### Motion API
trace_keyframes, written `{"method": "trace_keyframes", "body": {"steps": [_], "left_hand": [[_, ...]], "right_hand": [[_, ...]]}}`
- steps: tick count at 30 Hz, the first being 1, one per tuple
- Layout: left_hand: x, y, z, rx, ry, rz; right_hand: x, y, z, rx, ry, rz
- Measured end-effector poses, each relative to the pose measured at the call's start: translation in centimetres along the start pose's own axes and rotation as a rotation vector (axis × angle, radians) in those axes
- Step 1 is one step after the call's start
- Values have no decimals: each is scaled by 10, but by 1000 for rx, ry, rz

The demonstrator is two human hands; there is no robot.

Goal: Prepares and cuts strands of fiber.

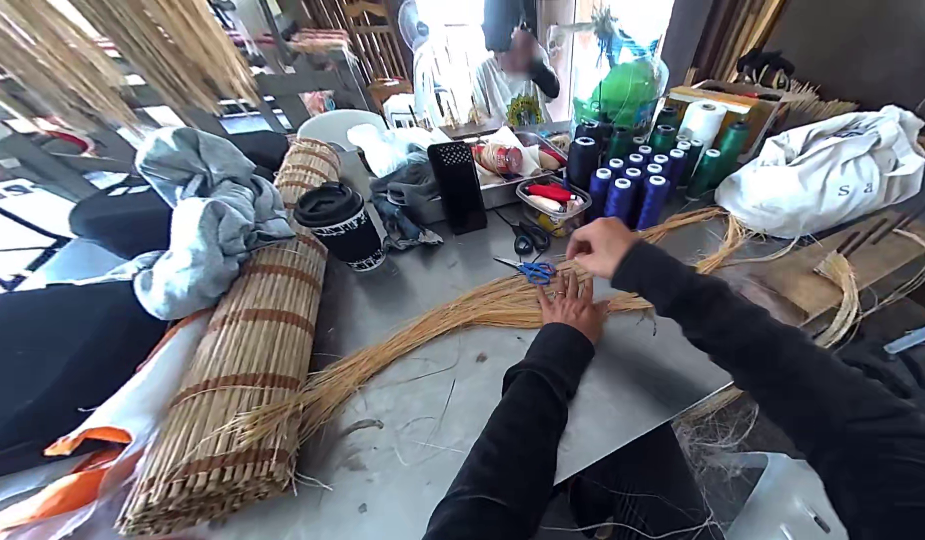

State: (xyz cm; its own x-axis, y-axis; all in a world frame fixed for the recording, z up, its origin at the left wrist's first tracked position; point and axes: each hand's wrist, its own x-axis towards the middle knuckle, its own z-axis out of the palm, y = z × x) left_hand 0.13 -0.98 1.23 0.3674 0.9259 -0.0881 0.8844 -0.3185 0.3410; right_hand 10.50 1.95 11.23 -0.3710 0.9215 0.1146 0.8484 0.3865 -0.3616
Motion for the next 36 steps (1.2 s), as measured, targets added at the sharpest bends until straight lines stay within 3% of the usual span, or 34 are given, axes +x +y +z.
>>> {"method": "trace_keyframes", "body": {"steps": [4,9,14,19,26,29,32,34,36], "left_hand": [[-1,2,-4,-2,-44,-22],[-7,4,-8,-28,-82,-32],[-4,1,-4,-34,-99,-18],[2,-2,-2,-28,-75,-1],[6,-2,5,3,-48,-10],[7,-4,8,21,-32,4],[6,-3,8,32,-16,6],[6,-2,7,39,-2,1],[6,-3,7,43,11,1]], "right_hand": [[61,-14,38,-90,-211,127],[78,-39,60,-360,-343,242],[87,-38,67,-358,-303,273],[79,-32,35,-480,-257,247],[19,-11,-34,-496,-136,279],[-46,11,-65,-329,-1,230],[-133,30,-58,-152,78,172],[-171,34,-33,-134,-19,188],[-185,34,-11,-149,-234,228]]}}
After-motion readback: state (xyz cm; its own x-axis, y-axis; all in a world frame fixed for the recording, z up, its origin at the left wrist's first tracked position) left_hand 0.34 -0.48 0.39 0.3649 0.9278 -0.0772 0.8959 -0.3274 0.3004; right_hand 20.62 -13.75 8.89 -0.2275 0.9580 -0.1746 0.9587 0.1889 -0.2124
